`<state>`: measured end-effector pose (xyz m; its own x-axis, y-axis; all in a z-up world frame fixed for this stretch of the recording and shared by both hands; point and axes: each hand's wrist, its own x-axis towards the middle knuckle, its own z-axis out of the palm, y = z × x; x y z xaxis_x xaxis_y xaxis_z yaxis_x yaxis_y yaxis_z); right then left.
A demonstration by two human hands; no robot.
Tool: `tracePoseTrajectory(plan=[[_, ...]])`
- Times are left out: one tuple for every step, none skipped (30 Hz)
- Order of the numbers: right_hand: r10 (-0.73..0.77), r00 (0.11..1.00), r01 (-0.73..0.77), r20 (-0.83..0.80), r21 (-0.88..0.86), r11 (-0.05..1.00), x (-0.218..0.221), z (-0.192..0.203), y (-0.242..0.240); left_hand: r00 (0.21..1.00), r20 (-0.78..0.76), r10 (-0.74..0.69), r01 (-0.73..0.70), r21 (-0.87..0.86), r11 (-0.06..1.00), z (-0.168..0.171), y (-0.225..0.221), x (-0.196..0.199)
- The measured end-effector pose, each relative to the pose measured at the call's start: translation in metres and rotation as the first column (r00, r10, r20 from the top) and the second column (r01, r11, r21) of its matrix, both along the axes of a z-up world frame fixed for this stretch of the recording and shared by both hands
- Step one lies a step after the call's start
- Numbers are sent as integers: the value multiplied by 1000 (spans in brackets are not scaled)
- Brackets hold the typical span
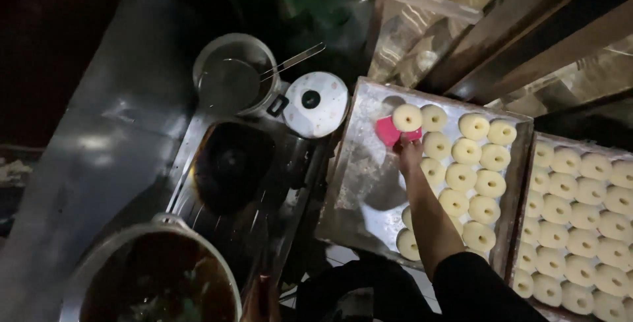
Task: Frying donuts in a large pot of oil, transferring them from trays using paper squares and a slotted spoon.
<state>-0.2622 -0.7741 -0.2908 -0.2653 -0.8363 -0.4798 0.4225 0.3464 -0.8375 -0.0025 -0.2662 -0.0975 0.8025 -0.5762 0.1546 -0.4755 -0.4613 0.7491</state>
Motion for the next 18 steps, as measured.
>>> tracePoseTrajectory(plan=[[85, 996, -84, -19, 44, 996, 2, 19, 10, 1000, 3, 2, -2, -23, 1000, 26, -43, -1], [91, 996, -90, -20, 34, 995, 4, 18, 14, 1000, 2, 8, -8, -33, 999, 45, -46, 0], [127, 991, -125, -37, 50, 991, 6, 16, 22, 978, 198, -68, 67, 14, 998, 64, -46, -1], [164, 985, -160, -53, 66, 985, 8, 15, 30, 912, 381, -149, 130, 75, 989, 83, -44, -1], [179, 983, -175, -51, 61, 983, 12, 19, 37, 913, 385, -133, 115, 71, 991, 78, -30, 2], [221, 973, -219, -75, 29, 975, 16, 24, 43, 964, 254, -76, 57, 80, 995, 73, -16, 6], [268, 958, -269, -100, 2, 963, 21, 27, 51, 993, 117, -6, -6, 98, 995, 69, 1, 8], [290, 952, -291, -98, 1, 957, 24, 32, 59, 993, 118, 17, -28, 97, 995, 66, 15, 10], [347, 936, -348, -55, -7, 937, 31, 38, 63, 996, 52, 72, -78, 111, 991, 62, 29, 11], [403, 915, -403, -12, -16, 915, 38, 43, 68, 992, -14, 129, -126, 125, 984, 58, 44, 12], [439, 898, -439, -7, -22, 898, 47, 62, 79, 986, -8, 168, -166, 121, 979, 63, 58, 12], [541, 840, -542, -33, -40, 839, 56, 81, 90, 978, -45, 205, -197, 135, 971, 68, 72, 13], [636, 769, -639, -61, -57, 767, 67, 101, 99, 966, -81, 244, -230, 148, 962, 73, 86, 15], [668, 742, -670, -58, -66, 739, 81, 111, 107, 956, -75, 284, -272, 142, 952, 80, 97, 15], [743, 668, -743, -42, -82, 664, 94, 121, 117, 941, -44, 336, -325, 159, 932, 87, 110, 13], [810, 586, -808, -27, -98, 581, 108, 130, 128, 923, -13, 386, -378, 175, 909, 93, 123, 12], [835, 549, -833, -28, -102, 544, 129, 150, 144, 904, -11, 427, -419, 172, 892, 91, 141, 13], [899, 428, -904, -91, -19, 428, 149, 169, 162, 912, -25, 409, -405, 106, 908, 89, 159, 15]])
